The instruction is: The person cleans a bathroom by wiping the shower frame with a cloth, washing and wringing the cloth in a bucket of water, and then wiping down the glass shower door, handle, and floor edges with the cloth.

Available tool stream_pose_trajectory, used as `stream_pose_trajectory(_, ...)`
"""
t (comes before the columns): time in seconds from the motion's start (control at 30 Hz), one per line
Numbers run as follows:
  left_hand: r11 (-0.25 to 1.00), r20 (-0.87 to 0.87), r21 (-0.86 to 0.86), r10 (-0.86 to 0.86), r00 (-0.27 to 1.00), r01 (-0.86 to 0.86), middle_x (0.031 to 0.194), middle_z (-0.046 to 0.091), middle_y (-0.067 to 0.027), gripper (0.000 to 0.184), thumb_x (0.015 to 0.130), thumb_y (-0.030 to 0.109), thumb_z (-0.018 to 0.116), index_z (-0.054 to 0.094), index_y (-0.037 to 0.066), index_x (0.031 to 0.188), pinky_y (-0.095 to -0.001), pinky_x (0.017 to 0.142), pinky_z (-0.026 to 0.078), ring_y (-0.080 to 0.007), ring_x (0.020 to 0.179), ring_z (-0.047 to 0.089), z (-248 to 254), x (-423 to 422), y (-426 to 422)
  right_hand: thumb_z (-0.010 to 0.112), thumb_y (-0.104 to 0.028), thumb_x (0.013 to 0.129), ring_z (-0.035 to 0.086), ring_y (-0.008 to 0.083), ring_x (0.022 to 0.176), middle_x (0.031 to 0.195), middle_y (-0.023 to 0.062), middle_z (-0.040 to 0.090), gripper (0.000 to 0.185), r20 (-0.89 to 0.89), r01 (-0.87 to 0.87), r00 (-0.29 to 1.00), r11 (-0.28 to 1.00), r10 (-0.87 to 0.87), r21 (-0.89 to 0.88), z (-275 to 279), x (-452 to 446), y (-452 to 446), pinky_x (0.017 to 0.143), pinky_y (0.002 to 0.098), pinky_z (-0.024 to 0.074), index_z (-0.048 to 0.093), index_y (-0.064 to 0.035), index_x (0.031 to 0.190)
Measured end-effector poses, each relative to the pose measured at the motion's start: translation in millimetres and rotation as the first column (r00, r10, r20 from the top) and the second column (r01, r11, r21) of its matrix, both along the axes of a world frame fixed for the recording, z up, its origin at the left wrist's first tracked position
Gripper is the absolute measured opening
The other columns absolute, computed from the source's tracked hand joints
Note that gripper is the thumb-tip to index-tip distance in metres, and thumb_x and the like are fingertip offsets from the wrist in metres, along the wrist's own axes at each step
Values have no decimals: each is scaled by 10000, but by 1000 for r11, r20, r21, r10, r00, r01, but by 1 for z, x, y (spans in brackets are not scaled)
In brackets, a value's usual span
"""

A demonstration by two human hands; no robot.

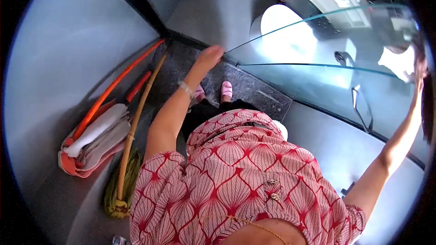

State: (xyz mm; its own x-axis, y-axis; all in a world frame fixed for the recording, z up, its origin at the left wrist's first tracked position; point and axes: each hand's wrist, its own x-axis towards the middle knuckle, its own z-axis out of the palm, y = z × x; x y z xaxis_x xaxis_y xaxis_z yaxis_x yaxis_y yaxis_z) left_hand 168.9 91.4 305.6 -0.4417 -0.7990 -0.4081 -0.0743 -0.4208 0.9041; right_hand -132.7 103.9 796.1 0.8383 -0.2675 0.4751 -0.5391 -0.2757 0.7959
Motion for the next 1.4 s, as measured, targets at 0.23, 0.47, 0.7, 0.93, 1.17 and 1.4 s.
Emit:
stream_pose_trajectory(0.23,783,288,481,282,915,-393,890,588,-61,337,800,345,546,554,91,1023,-230,577,442,-135,696,572,-82,106,131,534,-322,839,432,332,1057,1231,229,351,661,181,102,975,982,-131,161,-1,-22,-2,846,389,400,216,4,1318)
stream_pose_trajectory(0.47,557,325,621,457,828,-552,909,592,-67,312,800,309,554,523,111,1039,-305,649,444,-163,723,572,-92,145,165,542,-337,820,492,262,993,1212,126,397,626,21,157,987,988,-157,-4,-6,2,-13,792,301,426,232,-137,1325)
stream_pose_trajectory(0.7,546,283,599,540,793,-585,963,573,-88,314,822,281,514,503,98,1077,-342,743,430,-196,829,567,-50,171,193,545,-284,812,521,242,942,1144,122,448,586,51,188,981,982,-188,16,33,10,24,769,297,441,270,-94,1293)
stream_pose_trajectory(0.93,507,348,621,505,790,-598,946,584,-87,290,848,277,497,510,93,1071,-319,699,446,-186,786,576,-68,181,186,548,-231,804,550,223,891,1076,118,499,547,31,236,971,971,-237,33,27,9,12,747,294,457,307,-50,1262)
stream_pose_trajectory(1.17,563,251,573,572,781,-596,959,578,-75,313,827,288,535,514,88,1067,-294,723,434,-176,820,566,-39,173,168,551,-178,797,579,204,840,1008,113,550,509,40,241,969,970,-242,38,31,13,28,724,290,472,345,-7,1230)
stream_pose_trajectory(1.4,953,-146,58,303,942,-297,1071,555,-68,426,866,371,469,490,59,1155,-283,827,394,-152,939,534,88,60,25,554,-124,789,609,184,789,940,109,601,472,60,267,962,964,-268,17,12,14,34,702,286,487,382,37,1198)
